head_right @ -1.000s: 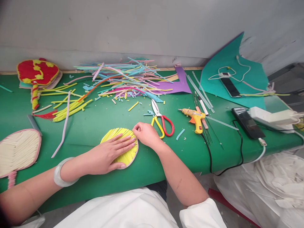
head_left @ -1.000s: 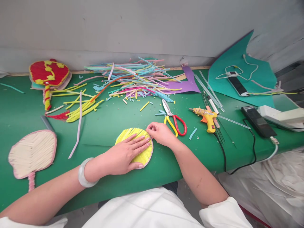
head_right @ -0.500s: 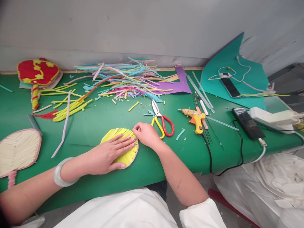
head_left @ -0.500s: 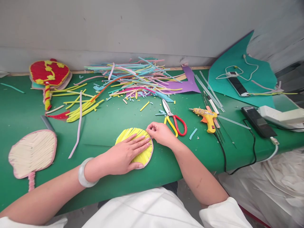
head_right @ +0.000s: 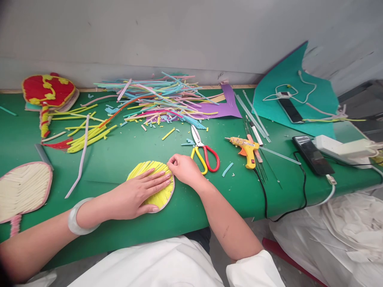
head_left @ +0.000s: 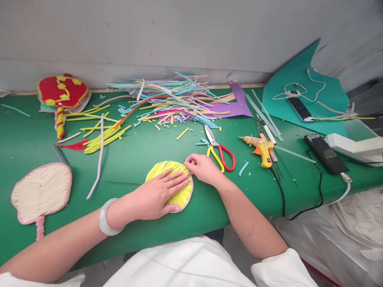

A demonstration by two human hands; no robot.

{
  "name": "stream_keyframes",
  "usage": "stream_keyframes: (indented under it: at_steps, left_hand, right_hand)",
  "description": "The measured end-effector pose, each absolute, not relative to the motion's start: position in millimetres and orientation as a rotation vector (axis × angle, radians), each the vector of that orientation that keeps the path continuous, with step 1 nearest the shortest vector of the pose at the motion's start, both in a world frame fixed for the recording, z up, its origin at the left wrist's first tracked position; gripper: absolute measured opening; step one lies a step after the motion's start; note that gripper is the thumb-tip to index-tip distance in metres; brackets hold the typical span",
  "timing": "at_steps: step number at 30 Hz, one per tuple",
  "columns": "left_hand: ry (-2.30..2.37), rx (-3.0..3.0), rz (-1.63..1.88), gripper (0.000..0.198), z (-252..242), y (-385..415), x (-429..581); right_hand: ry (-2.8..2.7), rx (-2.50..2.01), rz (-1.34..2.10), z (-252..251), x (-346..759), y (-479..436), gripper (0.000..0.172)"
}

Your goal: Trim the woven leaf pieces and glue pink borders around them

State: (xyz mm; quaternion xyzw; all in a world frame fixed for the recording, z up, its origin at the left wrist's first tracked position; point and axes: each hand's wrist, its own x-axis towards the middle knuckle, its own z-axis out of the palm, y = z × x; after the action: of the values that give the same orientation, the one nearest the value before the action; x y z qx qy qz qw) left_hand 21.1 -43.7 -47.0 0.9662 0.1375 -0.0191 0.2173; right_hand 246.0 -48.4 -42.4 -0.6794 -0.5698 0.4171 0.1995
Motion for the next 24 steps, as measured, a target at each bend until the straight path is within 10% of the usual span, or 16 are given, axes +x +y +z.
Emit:
stream_keyframes:
  at_steps: [24]
  left_hand:
    - [0.38, 2.682, -0.072, 0.075, -46.5, -43.1, 21.0]
  right_hand:
    - [-1.597, -1.893, 1.169, -43.6, 246.2, -48.5, 0.013]
